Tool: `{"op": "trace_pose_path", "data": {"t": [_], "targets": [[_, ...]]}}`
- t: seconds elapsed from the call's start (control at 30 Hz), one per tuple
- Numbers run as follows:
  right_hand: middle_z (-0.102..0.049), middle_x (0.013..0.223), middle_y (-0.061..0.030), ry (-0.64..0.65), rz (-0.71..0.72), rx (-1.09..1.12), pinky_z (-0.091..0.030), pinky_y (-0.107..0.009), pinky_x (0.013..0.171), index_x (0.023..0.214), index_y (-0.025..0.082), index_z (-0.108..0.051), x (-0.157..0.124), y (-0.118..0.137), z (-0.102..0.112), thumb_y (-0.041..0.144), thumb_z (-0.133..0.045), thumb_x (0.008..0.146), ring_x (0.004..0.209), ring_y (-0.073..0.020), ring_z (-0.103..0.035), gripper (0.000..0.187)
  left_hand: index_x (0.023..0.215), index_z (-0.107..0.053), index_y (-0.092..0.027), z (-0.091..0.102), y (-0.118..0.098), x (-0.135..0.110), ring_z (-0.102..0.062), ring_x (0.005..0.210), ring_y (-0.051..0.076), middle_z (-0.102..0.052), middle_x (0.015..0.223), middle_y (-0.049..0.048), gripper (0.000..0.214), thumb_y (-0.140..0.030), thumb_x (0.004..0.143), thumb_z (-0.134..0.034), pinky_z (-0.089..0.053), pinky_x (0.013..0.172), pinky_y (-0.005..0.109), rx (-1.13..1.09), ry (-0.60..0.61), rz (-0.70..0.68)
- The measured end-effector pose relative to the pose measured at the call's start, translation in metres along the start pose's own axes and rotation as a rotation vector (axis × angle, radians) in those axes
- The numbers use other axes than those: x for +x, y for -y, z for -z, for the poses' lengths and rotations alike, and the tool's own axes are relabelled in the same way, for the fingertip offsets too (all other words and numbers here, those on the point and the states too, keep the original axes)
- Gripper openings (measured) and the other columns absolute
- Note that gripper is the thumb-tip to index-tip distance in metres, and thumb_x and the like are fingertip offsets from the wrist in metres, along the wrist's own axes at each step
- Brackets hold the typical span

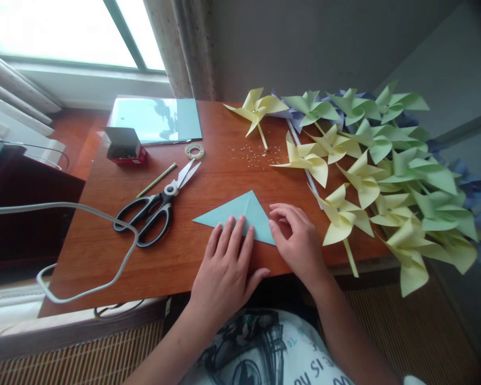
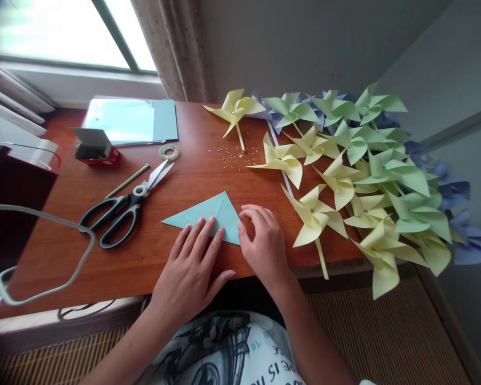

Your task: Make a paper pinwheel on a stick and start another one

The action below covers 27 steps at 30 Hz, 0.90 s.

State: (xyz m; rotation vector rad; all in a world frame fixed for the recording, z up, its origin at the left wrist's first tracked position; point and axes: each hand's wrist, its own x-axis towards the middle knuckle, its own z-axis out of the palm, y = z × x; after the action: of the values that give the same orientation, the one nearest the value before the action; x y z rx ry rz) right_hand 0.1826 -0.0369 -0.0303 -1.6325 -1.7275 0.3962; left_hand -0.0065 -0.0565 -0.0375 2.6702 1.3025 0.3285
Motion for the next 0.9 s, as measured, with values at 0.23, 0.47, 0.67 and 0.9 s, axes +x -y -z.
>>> {"op": "trace_pose_path", "data": {"t": [0.23, 0.47, 0.67, 0.9], "targets": [[-0.063, 0.142, -0.0102, 0.231, 0.243, -0.140, -0.042, -0.048, 0.115, 0.130, 0.015, -0.063, 0.015, 0.003, -0.010, 0.015, -0.048, 0.098, 0.134, -0.0294, -0.051, 0.035, 0.152, -0.046, -0.011, -0.001, 0.001, 0.001, -0.032, 0.150, 0.040, -0.036, 0.162, 0.0211, 0.073, -0.058, 0.096, -0.049, -0.027, 0.122, 0.057, -0.005, -0.027, -0.002], [-0.057, 0.149, -0.0117, 0.263, 0.200, -0.270, -0.034, -0.057, 0.119, 0.141, 0.009, -0.054, 0.030, -0.004, -0.021, 0.019, -0.047, 0.099, 0.140, -0.0332, -0.046, 0.044, 0.151, -0.047, -0.011, 0.000, 0.000, 0.002, -0.032, 0.150, 0.040, -0.038, 0.161, 0.0209, 0.072, -0.057, 0.096, -0.049, -0.028, 0.122, 0.057, -0.010, -0.023, -0.001], [-0.060, 0.142, -0.0178, 0.164, 0.191, -0.156, -0.042, -0.050, 0.117, 0.139, 0.007, -0.055, 0.025, -0.010, -0.017, 0.019, -0.052, 0.096, 0.135, -0.0311, -0.051, 0.045, 0.149, -0.048, -0.010, 0.001, 0.000, 0.001, -0.033, 0.150, 0.041, -0.039, 0.160, 0.0220, 0.070, -0.054, 0.095, -0.053, -0.030, 0.121, 0.059, -0.031, -0.042, -0.006], [-0.057, 0.146, -0.0159, 0.156, 0.222, -0.115, -0.042, -0.051, 0.117, 0.139, 0.016, -0.055, -0.001, -0.001, -0.003, 0.024, -0.059, 0.094, 0.139, -0.0310, -0.048, 0.046, 0.142, -0.051, -0.009, -0.005, 0.003, -0.002, -0.039, 0.148, 0.034, -0.048, 0.153, 0.0219, 0.050, -0.023, 0.094, -0.059, -0.037, 0.120, 0.054, -0.154, -0.230, 0.039]]}}
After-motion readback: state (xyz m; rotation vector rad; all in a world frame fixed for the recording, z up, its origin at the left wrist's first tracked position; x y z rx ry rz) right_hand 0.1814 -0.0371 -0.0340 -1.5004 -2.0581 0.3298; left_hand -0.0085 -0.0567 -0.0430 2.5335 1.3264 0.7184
